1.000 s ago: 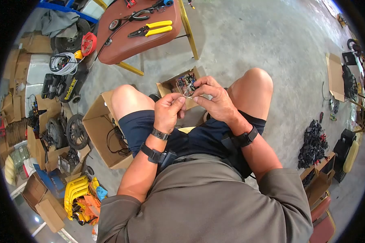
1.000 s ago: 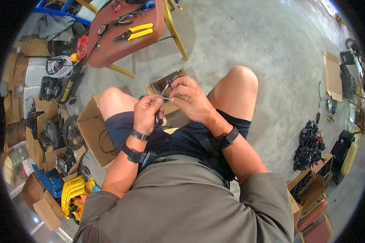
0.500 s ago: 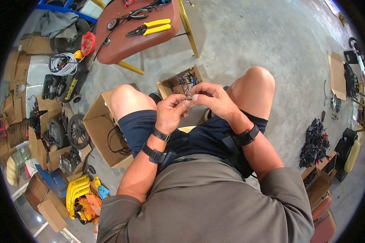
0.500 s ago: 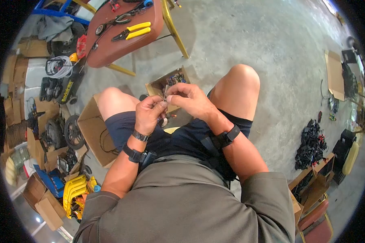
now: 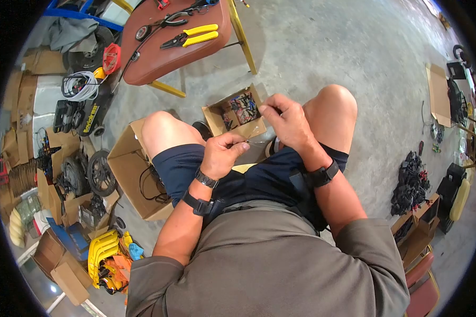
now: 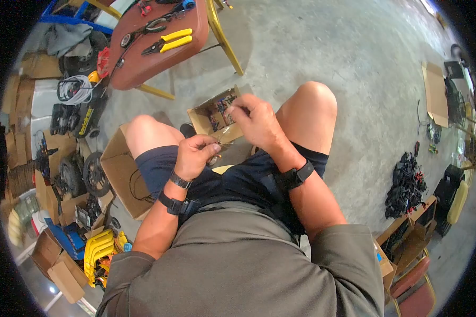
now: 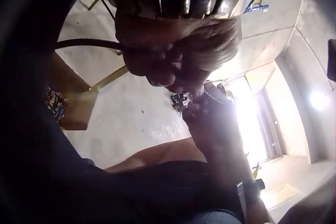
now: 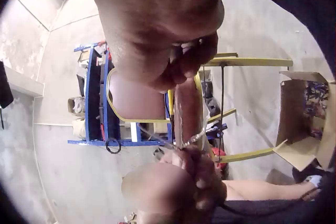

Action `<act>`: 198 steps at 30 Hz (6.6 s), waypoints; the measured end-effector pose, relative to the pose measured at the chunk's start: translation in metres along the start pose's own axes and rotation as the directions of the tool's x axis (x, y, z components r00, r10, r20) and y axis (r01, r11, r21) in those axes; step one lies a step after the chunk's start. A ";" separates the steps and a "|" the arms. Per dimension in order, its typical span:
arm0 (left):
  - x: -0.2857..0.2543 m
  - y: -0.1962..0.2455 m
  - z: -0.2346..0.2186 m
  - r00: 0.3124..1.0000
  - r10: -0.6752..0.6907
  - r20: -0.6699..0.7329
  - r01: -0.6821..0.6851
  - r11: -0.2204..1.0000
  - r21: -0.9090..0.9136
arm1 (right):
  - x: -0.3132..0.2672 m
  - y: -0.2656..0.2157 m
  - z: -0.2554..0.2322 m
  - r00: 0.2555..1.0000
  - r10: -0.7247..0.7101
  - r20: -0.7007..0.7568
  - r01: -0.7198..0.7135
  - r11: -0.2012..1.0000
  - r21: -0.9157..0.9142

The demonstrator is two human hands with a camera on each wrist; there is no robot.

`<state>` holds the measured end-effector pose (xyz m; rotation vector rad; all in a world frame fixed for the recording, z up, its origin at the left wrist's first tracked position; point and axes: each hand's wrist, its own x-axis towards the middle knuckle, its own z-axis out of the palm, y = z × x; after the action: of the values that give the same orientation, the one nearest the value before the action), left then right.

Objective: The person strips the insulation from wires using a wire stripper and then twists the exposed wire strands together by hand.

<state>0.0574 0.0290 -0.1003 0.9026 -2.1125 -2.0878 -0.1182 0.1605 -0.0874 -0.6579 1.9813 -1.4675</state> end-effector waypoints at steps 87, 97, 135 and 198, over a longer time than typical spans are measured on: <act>0.000 0.033 -0.036 0.999 -0.009 0.038 0.021 0.940 -0.341 | -0.018 -0.064 0.013 0.918 0.166 0.359 -0.195 0.980 0.044; -0.004 0.033 -0.039 0.993 -0.006 0.116 0.040 0.955 -0.294 | -0.010 -0.045 0.018 0.922 0.196 0.334 -0.195 0.980 -0.035; 0.134 0.071 -0.106 0.938 0.006 0.347 0.208 0.792 -0.575 | 0.164 -0.075 0.001 0.752 0.165 0.639 -0.321 0.937 0.135; 0.136 0.071 -0.055 0.990 0.074 0.121 -0.028 0.938 -0.344 | 0.110 -0.067 -0.013 0.931 -0.307 0.199 0.332 0.937 -0.110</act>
<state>-0.0583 -0.0830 -0.0793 0.6741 -1.7160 -2.4409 -0.2023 0.0748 -0.0374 -1.1819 1.9144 -1.3975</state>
